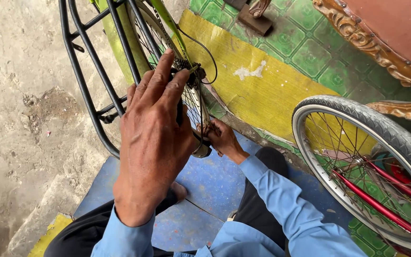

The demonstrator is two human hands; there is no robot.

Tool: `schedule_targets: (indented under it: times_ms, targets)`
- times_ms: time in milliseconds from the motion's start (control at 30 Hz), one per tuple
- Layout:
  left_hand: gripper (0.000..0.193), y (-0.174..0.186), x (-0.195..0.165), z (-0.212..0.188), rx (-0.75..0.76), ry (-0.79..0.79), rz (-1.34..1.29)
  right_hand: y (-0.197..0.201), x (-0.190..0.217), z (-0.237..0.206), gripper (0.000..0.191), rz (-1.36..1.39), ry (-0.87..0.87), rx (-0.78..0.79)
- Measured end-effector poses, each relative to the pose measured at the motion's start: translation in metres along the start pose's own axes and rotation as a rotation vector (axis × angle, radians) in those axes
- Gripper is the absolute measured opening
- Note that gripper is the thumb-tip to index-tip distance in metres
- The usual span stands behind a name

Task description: The person wipes the handlebars, frame, front fork, and rear rack of a green bicycle using a cloth. They then rotate the rear wheel and wipe the chain and gears.

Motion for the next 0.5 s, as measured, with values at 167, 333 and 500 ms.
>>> schedule_targets:
  times_ms: [167, 333, 500]
  targets:
    - [0.045, -0.001, 0.002, -0.001, -0.021, -0.004, -0.005, -0.002, -0.044, 0.053, 0.023, -0.265, 0.408, -0.22]
    - [0.042, -0.002, 0.002, -0.001, -0.021, 0.005, -0.005, -0.015, -0.043, 0.093, 0.02, -0.253, 0.523, -0.298]
    - [0.048, 0.002, -0.002, 0.006, -0.014, 0.014, -0.012, -0.024, -0.021, 0.11, 0.015, -0.067, 0.214, -0.315]
Point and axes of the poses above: each hand's wrist, its own z-axis towards the middle knuckle, its own y-axis out of the back of the hand, x = y × z, the point moved 1 cm from there along z, towards the middle knuckle, and after that the axes turned 1 degree about -x, right-handed, at the moved point
